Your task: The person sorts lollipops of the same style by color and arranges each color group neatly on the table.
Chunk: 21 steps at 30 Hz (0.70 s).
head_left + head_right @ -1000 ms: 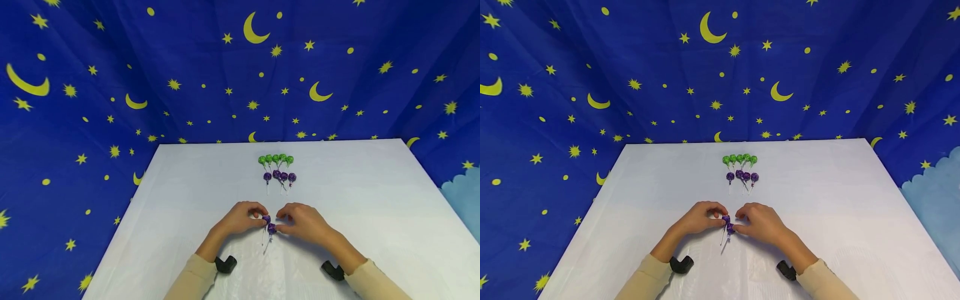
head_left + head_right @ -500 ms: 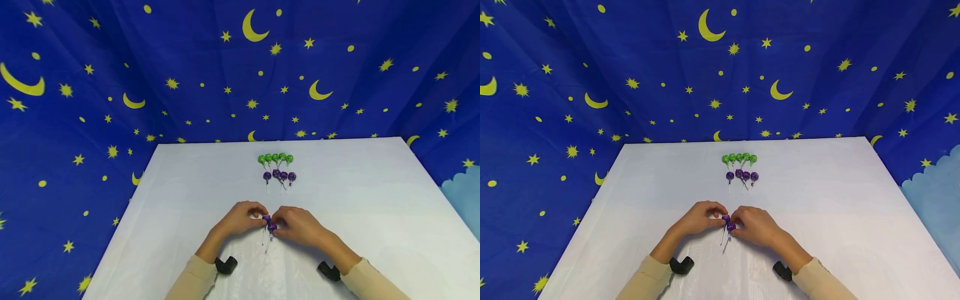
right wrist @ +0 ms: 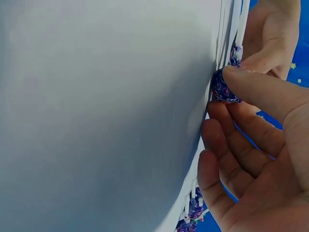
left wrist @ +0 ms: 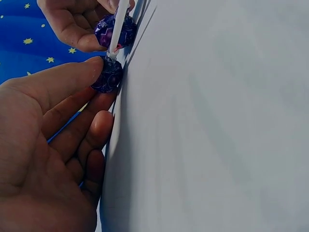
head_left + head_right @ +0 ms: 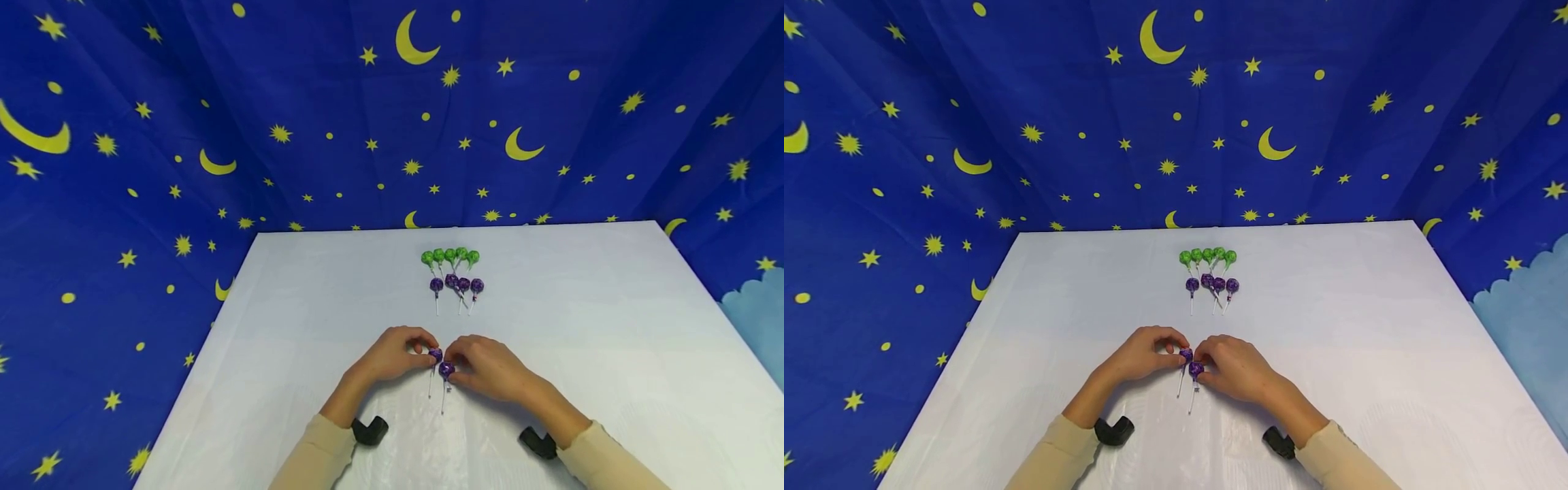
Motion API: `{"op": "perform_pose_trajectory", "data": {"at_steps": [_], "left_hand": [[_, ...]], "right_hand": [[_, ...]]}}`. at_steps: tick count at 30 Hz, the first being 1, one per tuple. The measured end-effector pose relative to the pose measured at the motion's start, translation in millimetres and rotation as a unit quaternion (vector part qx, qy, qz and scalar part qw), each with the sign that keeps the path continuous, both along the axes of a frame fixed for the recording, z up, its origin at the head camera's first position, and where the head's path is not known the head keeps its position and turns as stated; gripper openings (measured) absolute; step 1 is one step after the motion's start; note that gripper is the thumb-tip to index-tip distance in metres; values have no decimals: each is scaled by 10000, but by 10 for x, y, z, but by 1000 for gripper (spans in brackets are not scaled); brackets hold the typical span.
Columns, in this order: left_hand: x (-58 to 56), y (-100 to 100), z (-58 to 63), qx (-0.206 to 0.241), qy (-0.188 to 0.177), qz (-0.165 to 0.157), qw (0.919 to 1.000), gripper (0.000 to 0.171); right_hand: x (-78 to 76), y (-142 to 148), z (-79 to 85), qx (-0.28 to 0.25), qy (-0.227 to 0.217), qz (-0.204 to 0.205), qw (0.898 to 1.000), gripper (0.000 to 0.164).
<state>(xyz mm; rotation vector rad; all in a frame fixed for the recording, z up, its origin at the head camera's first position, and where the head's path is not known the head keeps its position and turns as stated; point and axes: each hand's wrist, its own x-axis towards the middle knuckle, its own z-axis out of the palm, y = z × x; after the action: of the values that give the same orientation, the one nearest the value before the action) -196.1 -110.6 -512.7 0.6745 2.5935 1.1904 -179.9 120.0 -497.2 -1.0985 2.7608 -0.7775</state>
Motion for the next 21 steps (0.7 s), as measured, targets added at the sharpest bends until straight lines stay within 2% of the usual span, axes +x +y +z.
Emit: {"op": "perform_pose_trajectory", "data": {"at_steps": [6,10,21], "left_hand": [[-12,-3,9,164,-33,68,9998,17],[-19,-4,4,368,-50,250,9990,17],[-52,-12,29,473,-150,562,9972,17]], "right_hand": [[-6,2,10,-6,-71,-55,10000,22],[-1,11,2,23,-110,-161,9998,22],[-4,27,-6,-23,-183,-142,9997,22]]}}
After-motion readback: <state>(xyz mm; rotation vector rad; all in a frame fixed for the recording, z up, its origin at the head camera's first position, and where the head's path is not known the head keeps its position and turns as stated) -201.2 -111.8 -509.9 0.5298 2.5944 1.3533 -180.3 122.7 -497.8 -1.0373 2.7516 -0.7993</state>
